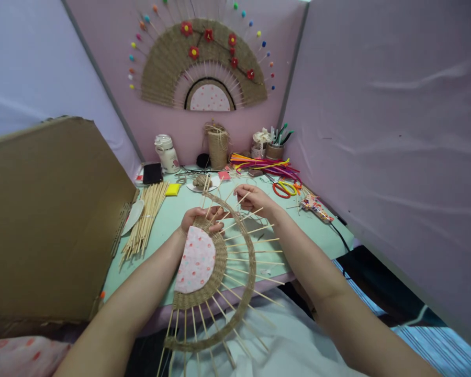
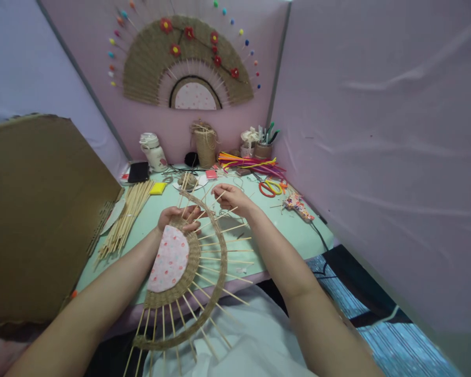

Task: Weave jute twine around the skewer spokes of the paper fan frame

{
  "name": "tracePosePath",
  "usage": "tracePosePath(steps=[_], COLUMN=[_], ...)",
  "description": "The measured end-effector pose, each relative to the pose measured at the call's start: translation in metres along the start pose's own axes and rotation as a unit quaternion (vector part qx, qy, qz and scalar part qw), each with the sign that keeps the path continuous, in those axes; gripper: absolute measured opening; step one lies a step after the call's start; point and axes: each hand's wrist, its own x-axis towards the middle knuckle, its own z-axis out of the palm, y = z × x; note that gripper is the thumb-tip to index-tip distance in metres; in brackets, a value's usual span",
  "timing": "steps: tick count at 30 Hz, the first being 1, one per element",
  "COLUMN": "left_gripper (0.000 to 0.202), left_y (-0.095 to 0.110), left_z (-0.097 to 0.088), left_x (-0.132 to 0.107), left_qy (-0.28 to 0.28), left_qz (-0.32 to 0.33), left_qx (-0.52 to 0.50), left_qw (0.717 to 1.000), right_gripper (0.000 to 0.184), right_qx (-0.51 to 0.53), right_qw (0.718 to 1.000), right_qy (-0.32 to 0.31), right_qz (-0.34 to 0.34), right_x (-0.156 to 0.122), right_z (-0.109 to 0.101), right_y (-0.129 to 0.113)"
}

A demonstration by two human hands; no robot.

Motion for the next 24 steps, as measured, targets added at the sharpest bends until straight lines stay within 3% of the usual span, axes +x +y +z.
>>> tracePosePath(steps=[8,24], left_gripper=[0.026,0.031], left_y=[0.002,0.002], left_z=[0.003,0.0], left_x=[-0.003,-0.003], left_qy=[-0.014,-0.017], left_qz=[-0.007,-0.009], left_qx=[0.0,-0.023], left_qw=[1.0,1.0], right_gripper=[0.032,0.024], right_qx=[-0.072,-0.125], right_qw=[0.997,0.99], right_qy=[-0.014,0.048], right_qz=[-0.009,-0.036], right_x=[0.008,0.012], right_z=[0.001,-0.005], right_y=[-0.018,-0.018])
